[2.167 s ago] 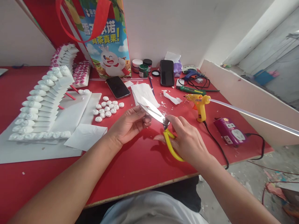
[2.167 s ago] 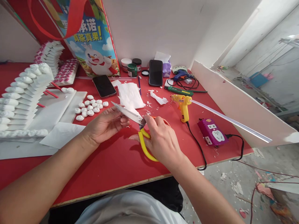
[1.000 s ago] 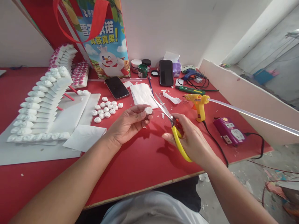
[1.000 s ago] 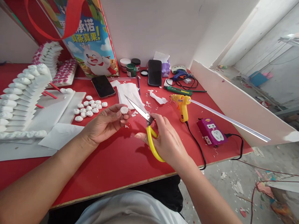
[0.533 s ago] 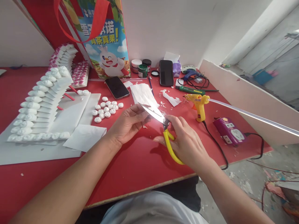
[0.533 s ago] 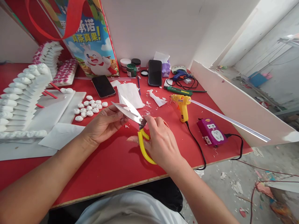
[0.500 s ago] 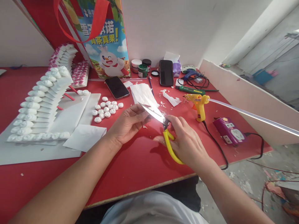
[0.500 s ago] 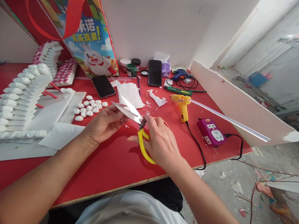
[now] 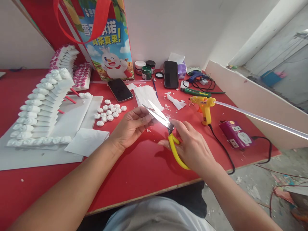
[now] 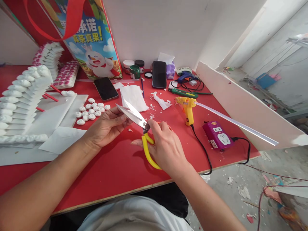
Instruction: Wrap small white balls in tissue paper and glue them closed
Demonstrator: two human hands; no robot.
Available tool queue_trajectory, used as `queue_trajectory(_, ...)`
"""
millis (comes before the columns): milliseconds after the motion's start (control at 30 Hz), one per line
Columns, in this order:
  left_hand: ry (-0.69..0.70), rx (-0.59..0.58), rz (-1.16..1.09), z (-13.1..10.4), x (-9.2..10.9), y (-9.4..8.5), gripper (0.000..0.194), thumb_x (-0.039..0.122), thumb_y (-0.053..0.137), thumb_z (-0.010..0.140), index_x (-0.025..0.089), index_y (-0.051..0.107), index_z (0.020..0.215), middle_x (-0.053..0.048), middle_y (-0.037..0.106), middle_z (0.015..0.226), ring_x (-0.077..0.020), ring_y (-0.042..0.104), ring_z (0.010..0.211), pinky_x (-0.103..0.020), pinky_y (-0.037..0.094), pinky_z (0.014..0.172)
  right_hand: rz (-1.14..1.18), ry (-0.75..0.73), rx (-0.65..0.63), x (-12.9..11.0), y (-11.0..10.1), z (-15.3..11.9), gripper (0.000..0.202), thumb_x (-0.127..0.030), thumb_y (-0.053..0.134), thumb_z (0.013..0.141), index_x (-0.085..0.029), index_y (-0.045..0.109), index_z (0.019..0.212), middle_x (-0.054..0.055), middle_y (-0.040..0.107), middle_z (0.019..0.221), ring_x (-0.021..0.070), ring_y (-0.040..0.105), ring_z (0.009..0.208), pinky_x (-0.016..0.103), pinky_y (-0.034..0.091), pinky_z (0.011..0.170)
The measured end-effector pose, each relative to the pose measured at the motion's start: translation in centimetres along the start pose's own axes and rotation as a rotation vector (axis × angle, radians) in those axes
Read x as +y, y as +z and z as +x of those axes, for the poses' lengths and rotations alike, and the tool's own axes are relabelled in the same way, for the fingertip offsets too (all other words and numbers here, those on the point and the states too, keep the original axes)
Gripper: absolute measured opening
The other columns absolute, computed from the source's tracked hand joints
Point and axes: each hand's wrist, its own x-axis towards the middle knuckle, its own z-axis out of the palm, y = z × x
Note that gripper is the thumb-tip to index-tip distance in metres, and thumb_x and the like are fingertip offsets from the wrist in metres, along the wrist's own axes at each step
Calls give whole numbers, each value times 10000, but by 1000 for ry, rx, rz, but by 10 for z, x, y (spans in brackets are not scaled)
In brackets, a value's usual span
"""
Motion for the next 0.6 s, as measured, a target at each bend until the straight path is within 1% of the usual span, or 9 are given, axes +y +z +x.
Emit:
queue_trajectory(200, -12, 29, -34, 1, 0, 1, 259, 134, 928, 666, 130, 757, 860, -12, 765, 820, -113, 729, 758, -209, 598, 784, -9, -13, 28, 2, 2, -1, 575, -656, 502, 972, -135, 629, 1179, 98, 660, 880, 209, 605, 667, 297, 418, 572)
queue_trajectory(300, -32, 49, -43, 1, 1, 2, 269, 139, 941, 645, 120, 750, 833, -17, 762, 793, -110, 728, 721, -197, 595, 749, 3, -8, 17, 2, 3, -2, 538, -633, 508, 980, -142, 632, 1163, 110, 678, 901, 213, 618, 673, 299, 424, 579)
queue_trajectory(400, -50, 60, -46, 0, 1, 3, 269, 152, 949, 636, 127, 755, 819, -15, 753, 752, -114, 731, 705, -197, 595, 742, 31, 17, -3, 1, 2, -3, 522, -628, 499, 986, -150, 642, 1141, 104, 679, 876, 204, 607, 658, 293, 424, 583)
queue_trajectory(500, -61, 30, -45, 0, 2, 4, 260, 163, 947, 646, 138, 774, 838, -27, 764, 775, -113, 731, 707, -193, 592, 733, 101, 113, -38, -1, -1, -1, 496, -626, 529, 972, -169, 648, 1124, 71, 672, 818, 173, 561, 601, 274, 411, 568)
queue_trajectory(600, -80, -20, -43, 0, 3, 4, 242, 163, 932, 673, 127, 781, 858, -43, 767, 824, -100, 715, 701, -179, 582, 715, 161, 290, -101, 2, -8, 3, 433, -592, 597, 937, -194, 645, 1101, 22, 655, 737, 151, 531, 559, 254, 386, 551)
